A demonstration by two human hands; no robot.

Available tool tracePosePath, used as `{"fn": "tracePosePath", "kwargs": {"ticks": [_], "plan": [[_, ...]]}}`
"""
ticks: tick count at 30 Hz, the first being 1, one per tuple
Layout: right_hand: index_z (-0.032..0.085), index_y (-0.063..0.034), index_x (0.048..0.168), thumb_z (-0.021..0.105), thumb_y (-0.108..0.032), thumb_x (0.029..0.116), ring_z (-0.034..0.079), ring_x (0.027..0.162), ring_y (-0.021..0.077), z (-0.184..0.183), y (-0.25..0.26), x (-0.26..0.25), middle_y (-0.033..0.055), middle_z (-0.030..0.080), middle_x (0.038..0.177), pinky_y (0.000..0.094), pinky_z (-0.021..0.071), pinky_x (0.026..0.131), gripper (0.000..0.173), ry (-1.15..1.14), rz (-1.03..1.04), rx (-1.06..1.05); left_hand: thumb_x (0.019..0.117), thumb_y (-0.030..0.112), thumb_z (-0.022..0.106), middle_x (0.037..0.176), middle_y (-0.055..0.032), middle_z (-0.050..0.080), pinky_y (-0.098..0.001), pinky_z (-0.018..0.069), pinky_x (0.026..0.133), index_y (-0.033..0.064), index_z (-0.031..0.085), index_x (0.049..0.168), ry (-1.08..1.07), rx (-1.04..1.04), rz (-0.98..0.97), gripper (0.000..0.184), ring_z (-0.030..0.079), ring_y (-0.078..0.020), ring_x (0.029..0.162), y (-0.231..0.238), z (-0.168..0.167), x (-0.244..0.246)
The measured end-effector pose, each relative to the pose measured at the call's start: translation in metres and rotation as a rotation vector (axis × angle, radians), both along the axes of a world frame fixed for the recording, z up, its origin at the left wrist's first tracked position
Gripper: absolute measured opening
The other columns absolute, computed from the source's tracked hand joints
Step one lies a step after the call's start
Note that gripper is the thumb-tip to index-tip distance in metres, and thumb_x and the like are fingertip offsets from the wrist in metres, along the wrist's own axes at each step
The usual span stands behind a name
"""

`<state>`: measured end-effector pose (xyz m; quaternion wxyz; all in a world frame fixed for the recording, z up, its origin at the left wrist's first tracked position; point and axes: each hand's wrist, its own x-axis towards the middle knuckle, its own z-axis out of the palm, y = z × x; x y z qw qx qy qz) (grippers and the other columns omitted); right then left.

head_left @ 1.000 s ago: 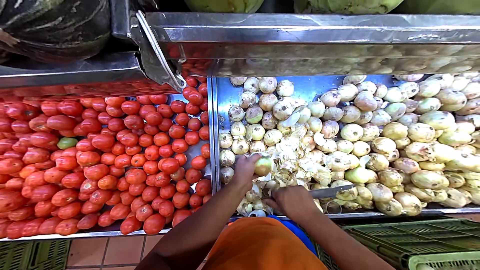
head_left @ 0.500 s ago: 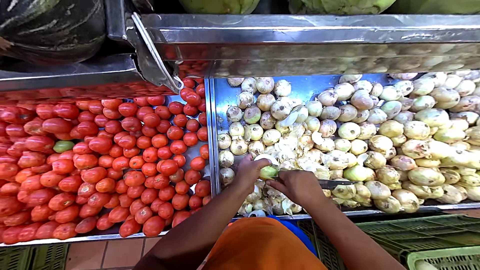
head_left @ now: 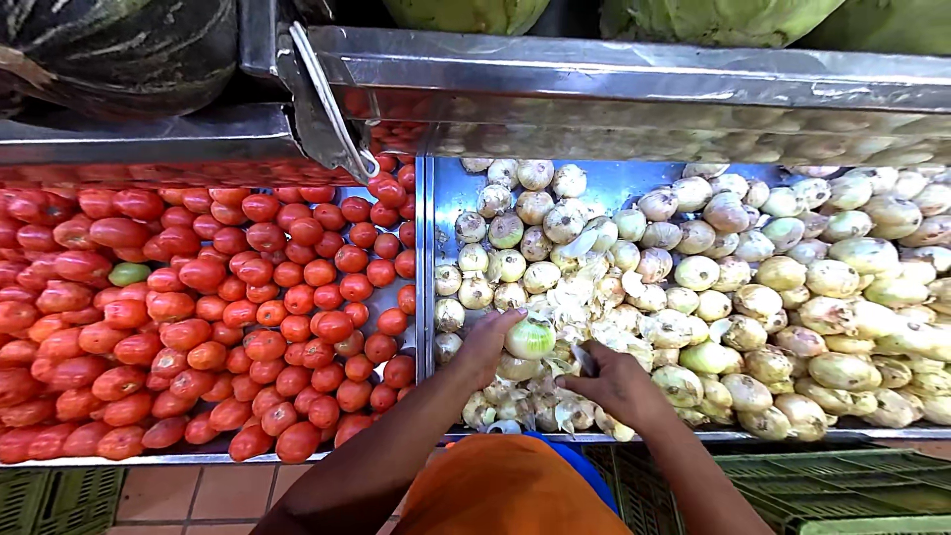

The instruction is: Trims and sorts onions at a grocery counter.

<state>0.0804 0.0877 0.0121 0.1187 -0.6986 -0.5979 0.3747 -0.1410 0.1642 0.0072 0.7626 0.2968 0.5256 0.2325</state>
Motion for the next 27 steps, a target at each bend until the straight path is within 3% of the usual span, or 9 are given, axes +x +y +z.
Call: {"fn": "tracePosePath", "kwargs": {"ticks": [3,5,9,13,16,18,22,25,27], "plan": [[0.044,-0.028,0.155,0.091,-0.056,0.0701,0.069,0.086,0.0187,0.008,0.007,-0.004,0.0003,0.074,0.11,0.0499,0.0595,0.078,0.101,0.026,-0.027,0.02,0.1,0.05,0.061,0.132,-0.0126,0.063,-0.0475,0.0515,0.101,0.0116,0.048,0.143,-0.09,0.106,-0.208,0.059,0.062,-0.0252,0.119,-0.005,0.004,0.001],[0.038,-0.0317,0.158,0.092,-0.057,0.066,0.07,0.104,0.0225,0.003,0.008,-0.002,0.0055,0.07,0.124,0.0539,0.0585,0.09,0.11,0.087,0.002,0.036,0.0872,0.029,0.081,0.129,-0.0145,0.062,-0.0458,0.0558,0.094,0.0082,0.045,0.143,-0.037,0.242,-0.368,0.07,0.065,-0.0247,0.11,-0.009,0.003,0.01],[0.048,-0.0333,0.152,0.089,-0.066,0.0623,0.068,0.107,0.0134,-0.007,-0.005,0.009,0.0002,0.067,0.13,0.0422,0.0604,0.089,0.104,0.239,-0.019,0.101,0.0685,0.036,0.096,0.137,-0.0099,0.053,-0.0447,0.0574,0.094,0.014,0.05,0.142,0.151,0.526,-0.564,0.09,0.063,-0.021,0.114,-0.011,0.002,0.015],[0.047,-0.0205,0.152,0.095,-0.036,0.0657,0.07,0.11,0.0197,-0.01,-0.016,0.012,0.0068,0.068,0.129,0.0391,0.0639,0.089,0.1,0.532,-0.131,0.163,0.0907,0.01,0.075,0.125,-0.012,0.066,-0.0445,0.06,0.087,0.0058,0.064,0.131,-0.169,0.412,-0.332,0.042,0.069,-0.0244,0.1,-0.006,-0.01,0.001],[0.044,-0.0142,0.152,0.095,-0.026,0.0626,0.07,0.111,0.0222,-0.011,-0.023,0.007,0.0103,0.066,0.131,0.0381,0.0648,0.087,0.104,0.626,-0.253,0.206,0.1081,0.012,0.048,0.111,-0.0145,0.07,-0.0411,0.0608,0.068,0.0043,0.061,0.125,-0.038,0.204,-0.073,0.023,0.071,-0.0254,0.079,-0.003,-0.021,0.003],[0.042,-0.0115,0.153,0.095,-0.026,0.0619,0.07,0.111,0.0223,-0.013,-0.024,0.005,0.0117,0.065,0.132,0.0372,0.0645,0.086,0.106,0.643,-0.274,0.23,0.1092,0.014,0.045,0.123,-0.0133,0.066,-0.0453,0.059,0.071,0.0096,0.057,0.134,0.164,0.18,-0.05,0.028,0.07,-0.0283,0.088,0.001,-0.024,0.005],[0.042,-0.0112,0.152,0.095,-0.03,0.0605,0.07,0.109,0.0219,-0.014,-0.022,0.005,0.012,0.065,0.131,0.037,0.0645,0.085,0.107,0.638,-0.303,0.213,0.1082,0.036,0.049,0.156,-0.0086,0.045,-0.0608,0.0391,0.112,0.0162,0.056,0.145,0.55,0.658,-0.207,0.043,0.044,-0.0321,0.141,-0.008,0.004,0.008],[0.044,-0.01,0.149,0.093,-0.028,0.0612,0.072,0.099,0.0211,-0.01,-0.017,0.001,0.0124,0.068,0.123,0.0361,0.0642,0.076,0.102,0.694,-0.364,0.188,0.0899,0.064,0.067,0.163,-0.0119,0.034,-0.0622,0.0238,0.122,0.014,0.045,0.154,0.517,0.981,-0.44,0.085,0.031,-0.0338,0.151,-0.023,0.027,0.025],[0.043,-0.0096,0.148,0.088,-0.026,0.0647,0.071,0.091,0.0188,-0.006,-0.016,-0.002,0.0126,0.068,0.117,0.0341,0.0622,0.072,0.096,0.811,-0.431,0.153,0.0743,0.069,0.08,0.161,-0.0121,0.037,-0.0511,0.0393,0.116,0.0124,0.025,0.162,0.454,0.928,-0.581,0.118,0.046,-0.0269,0.142,-0.028,0.034,0.039]]}}
